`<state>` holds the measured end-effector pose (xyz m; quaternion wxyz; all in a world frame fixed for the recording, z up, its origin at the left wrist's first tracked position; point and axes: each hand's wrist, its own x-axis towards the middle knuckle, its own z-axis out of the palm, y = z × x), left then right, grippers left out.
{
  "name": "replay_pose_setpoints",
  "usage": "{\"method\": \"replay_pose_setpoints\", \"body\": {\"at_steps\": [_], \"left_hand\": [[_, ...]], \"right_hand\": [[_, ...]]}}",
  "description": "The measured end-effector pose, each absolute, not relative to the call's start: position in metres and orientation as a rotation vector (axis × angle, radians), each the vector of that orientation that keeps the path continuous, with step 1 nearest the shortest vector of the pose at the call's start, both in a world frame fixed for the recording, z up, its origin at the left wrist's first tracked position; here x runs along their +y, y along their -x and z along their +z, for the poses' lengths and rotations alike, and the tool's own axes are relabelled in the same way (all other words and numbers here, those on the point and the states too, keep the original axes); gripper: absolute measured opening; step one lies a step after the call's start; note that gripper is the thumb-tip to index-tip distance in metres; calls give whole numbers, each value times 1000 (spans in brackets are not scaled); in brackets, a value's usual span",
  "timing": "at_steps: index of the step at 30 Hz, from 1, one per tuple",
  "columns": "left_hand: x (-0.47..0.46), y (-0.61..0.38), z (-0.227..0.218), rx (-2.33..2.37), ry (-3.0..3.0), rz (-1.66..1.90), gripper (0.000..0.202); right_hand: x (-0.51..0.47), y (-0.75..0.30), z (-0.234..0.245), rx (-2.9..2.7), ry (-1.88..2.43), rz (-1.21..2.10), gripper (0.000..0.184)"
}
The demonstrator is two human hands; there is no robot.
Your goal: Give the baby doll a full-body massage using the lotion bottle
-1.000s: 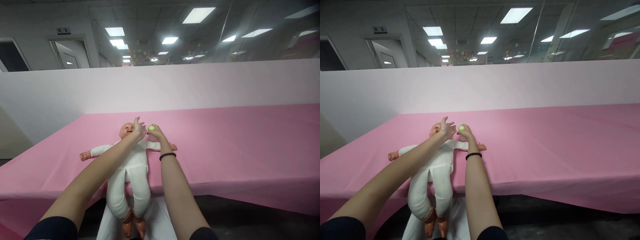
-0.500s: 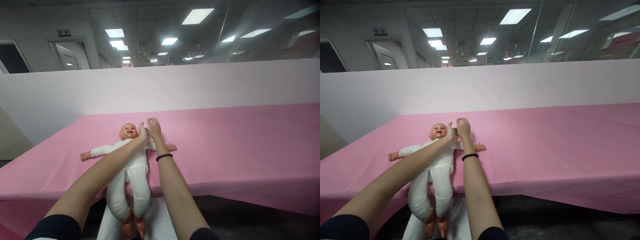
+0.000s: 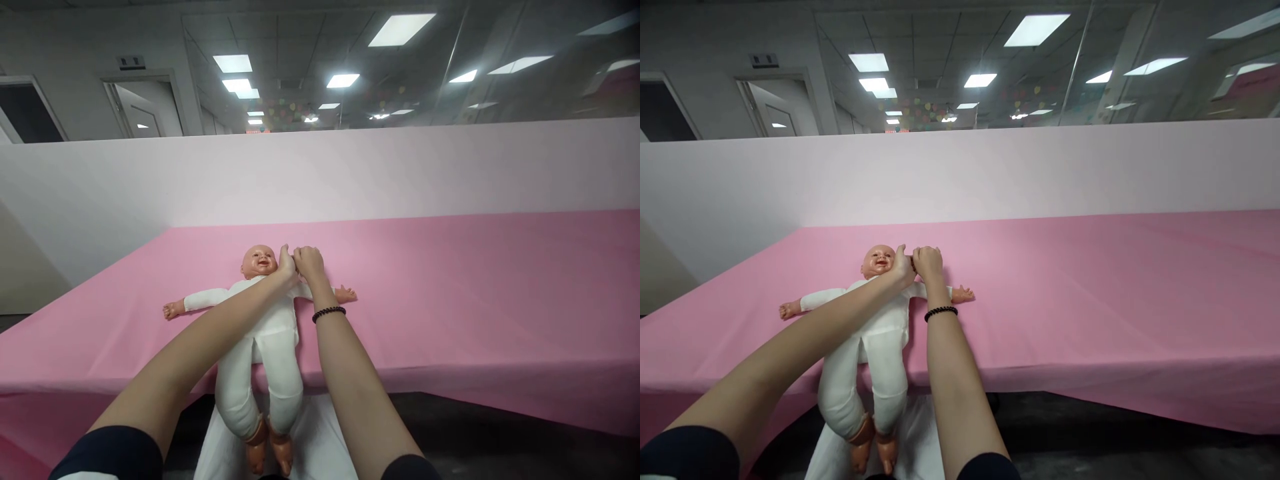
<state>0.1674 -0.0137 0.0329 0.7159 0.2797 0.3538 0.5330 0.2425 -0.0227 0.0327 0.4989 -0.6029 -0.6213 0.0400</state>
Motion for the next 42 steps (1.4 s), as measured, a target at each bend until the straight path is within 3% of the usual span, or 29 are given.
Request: {"method": "replay_pose_setpoints", "body": {"at_steps": [11, 19, 24, 29, 34, 38, 42], "left_hand": [[-41, -166, 66, 855, -582, 1192, 42], [-52, -124, 110, 687, -633, 1245, 71], [-39, -81, 115, 402, -730, 1243, 81], [-26, -47, 98, 266, -847, 1276, 78], [-33, -40, 84, 258, -878, 1268, 72], [-53, -47, 87, 159, -938, 1225, 69], [-66, -55, 89, 129, -991, 1189, 71]], "right_hand": [[-35, -242, 40, -1502, 1671, 138, 41], [-35, -244, 44, -1586, 1802, 201, 17], [-37, -241, 41, -1505, 1824, 155, 38], [-36, -239, 42, -1381, 1868, 92, 39], [-42, -211, 61, -1469, 1471, -141, 59], [-63, -168, 75, -1882, 1040, -292, 60], [-72, -145, 76, -2017, 965, -351, 60]]}}
